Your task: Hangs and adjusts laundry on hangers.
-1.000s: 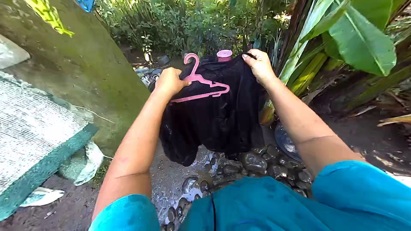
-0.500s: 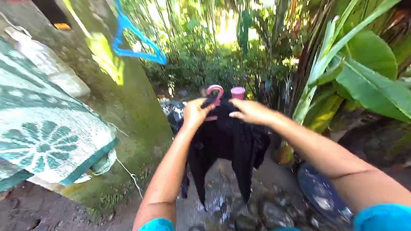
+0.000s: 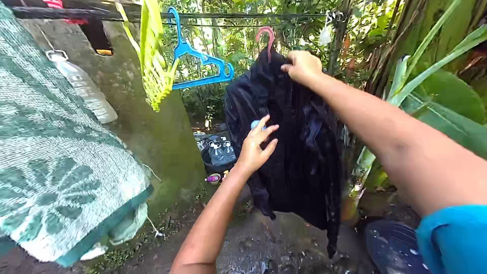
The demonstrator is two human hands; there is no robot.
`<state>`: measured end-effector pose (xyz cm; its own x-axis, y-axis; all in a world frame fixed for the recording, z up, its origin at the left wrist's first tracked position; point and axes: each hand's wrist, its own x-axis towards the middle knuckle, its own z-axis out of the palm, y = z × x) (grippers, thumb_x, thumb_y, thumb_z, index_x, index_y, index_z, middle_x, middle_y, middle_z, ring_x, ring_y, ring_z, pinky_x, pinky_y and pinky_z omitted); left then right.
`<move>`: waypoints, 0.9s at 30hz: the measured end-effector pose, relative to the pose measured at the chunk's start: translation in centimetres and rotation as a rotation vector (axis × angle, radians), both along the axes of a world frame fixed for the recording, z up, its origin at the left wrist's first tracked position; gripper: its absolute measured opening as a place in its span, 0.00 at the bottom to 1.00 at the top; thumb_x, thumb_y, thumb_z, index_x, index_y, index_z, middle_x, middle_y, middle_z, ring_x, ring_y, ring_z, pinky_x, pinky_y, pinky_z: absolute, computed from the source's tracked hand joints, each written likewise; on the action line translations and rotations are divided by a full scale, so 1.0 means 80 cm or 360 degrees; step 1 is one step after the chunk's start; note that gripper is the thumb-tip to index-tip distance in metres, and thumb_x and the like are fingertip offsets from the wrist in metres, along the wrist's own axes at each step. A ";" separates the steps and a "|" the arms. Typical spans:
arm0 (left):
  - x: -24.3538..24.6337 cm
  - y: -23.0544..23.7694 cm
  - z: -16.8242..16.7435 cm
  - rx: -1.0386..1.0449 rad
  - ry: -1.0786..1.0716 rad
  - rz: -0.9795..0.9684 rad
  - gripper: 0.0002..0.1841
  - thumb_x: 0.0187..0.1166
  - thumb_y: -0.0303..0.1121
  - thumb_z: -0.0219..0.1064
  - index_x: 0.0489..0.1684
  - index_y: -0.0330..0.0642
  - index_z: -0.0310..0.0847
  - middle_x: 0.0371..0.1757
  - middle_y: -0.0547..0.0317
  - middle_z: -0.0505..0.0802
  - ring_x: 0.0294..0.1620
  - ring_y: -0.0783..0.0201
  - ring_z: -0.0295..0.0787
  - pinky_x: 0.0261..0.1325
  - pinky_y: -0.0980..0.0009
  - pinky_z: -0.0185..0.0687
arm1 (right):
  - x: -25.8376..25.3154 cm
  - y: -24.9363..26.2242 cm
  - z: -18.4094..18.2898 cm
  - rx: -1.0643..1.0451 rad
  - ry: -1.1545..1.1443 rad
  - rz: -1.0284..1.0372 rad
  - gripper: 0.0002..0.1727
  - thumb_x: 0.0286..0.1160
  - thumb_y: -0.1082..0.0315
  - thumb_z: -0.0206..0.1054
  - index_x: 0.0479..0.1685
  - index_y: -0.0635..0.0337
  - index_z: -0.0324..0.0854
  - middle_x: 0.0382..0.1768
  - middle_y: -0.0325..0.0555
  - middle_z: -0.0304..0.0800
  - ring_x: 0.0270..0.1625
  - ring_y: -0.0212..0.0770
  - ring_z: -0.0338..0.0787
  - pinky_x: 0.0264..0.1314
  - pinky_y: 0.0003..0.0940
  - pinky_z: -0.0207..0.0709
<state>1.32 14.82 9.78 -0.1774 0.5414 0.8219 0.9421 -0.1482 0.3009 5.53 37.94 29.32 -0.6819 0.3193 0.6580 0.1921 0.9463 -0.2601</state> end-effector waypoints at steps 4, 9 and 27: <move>-0.055 -0.047 -0.057 -0.0056 -0.0118 0.0097 0.15 0.83 0.36 0.65 0.60 0.44 0.92 0.80 0.50 0.82 0.77 0.58 0.82 0.78 0.58 0.81 | -0.025 -0.023 0.084 0.0048 0.0030 -0.0181 0.23 0.83 0.52 0.63 0.65 0.59 0.83 0.67 0.68 0.85 0.70 0.74 0.83 0.63 0.82 0.70; -0.119 -0.086 -0.095 -0.0074 -0.0386 0.0249 0.14 0.84 0.37 0.65 0.58 0.43 0.93 0.78 0.49 0.85 0.75 0.59 0.85 0.75 0.63 0.82 | -0.082 -0.046 0.149 0.0140 -0.0026 -0.0299 0.26 0.81 0.51 0.64 0.71 0.56 0.82 0.73 0.66 0.82 0.75 0.71 0.80 0.66 0.81 0.70; -0.240 0.024 -0.054 0.0256 -0.0798 0.0578 0.61 0.57 0.56 0.86 0.89 0.29 0.52 0.83 0.32 0.72 0.82 0.46 0.73 0.79 0.54 0.76 | -0.139 -0.013 -0.029 0.0341 -0.0355 0.0034 0.44 0.80 0.35 0.61 0.92 0.46 0.58 0.69 0.68 0.84 0.71 0.75 0.83 0.66 0.83 0.70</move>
